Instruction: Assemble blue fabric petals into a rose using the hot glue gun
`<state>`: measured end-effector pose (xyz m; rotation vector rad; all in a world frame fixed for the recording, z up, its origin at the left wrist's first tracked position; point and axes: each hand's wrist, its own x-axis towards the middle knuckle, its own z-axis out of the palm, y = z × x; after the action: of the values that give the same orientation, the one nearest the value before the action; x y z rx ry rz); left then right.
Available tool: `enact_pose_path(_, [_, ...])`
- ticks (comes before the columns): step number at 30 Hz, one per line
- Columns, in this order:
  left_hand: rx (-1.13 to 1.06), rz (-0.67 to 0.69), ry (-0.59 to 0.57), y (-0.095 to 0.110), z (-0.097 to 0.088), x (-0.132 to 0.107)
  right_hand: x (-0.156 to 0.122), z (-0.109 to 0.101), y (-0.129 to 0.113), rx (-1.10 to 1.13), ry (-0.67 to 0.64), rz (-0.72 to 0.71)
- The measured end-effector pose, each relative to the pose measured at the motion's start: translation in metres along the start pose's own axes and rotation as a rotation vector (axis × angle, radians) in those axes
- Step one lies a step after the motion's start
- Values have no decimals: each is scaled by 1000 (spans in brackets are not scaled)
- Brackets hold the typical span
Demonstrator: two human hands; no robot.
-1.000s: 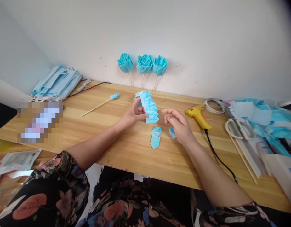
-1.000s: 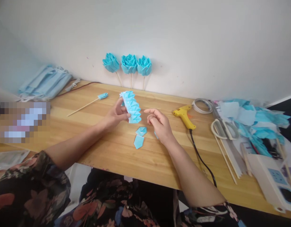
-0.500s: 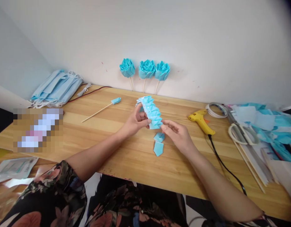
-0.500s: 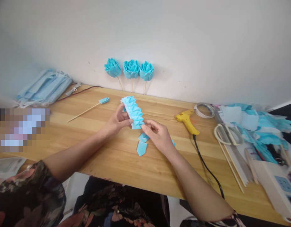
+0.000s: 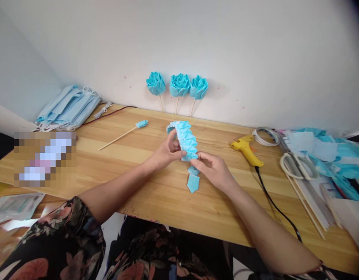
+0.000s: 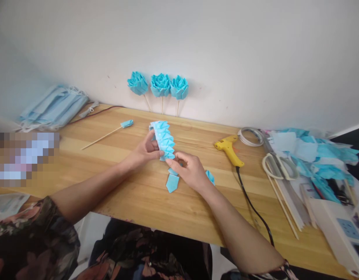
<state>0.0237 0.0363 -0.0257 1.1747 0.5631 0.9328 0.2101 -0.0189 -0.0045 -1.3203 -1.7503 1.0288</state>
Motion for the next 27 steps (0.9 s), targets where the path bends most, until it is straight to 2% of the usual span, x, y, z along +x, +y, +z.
enact_pose_path(4, [23,-19,-46,2,2,-2,0,-5,1,104,-17,5])
enact_pose_path(9, [32,-38,-112,4,7,-6,2,2,7,85,13,56])
enact_pose_path(17, [-52,-80,-181,6,3,-6,2,3,4,218,6,109])
enact_pose_path(23, [-45,-79,-139,6,2,-5,3,-2,2,262,-81,109])
enact_pose_path(27, [-32,-86,-116,7,3,-5,2,0,3,197,-50,96])
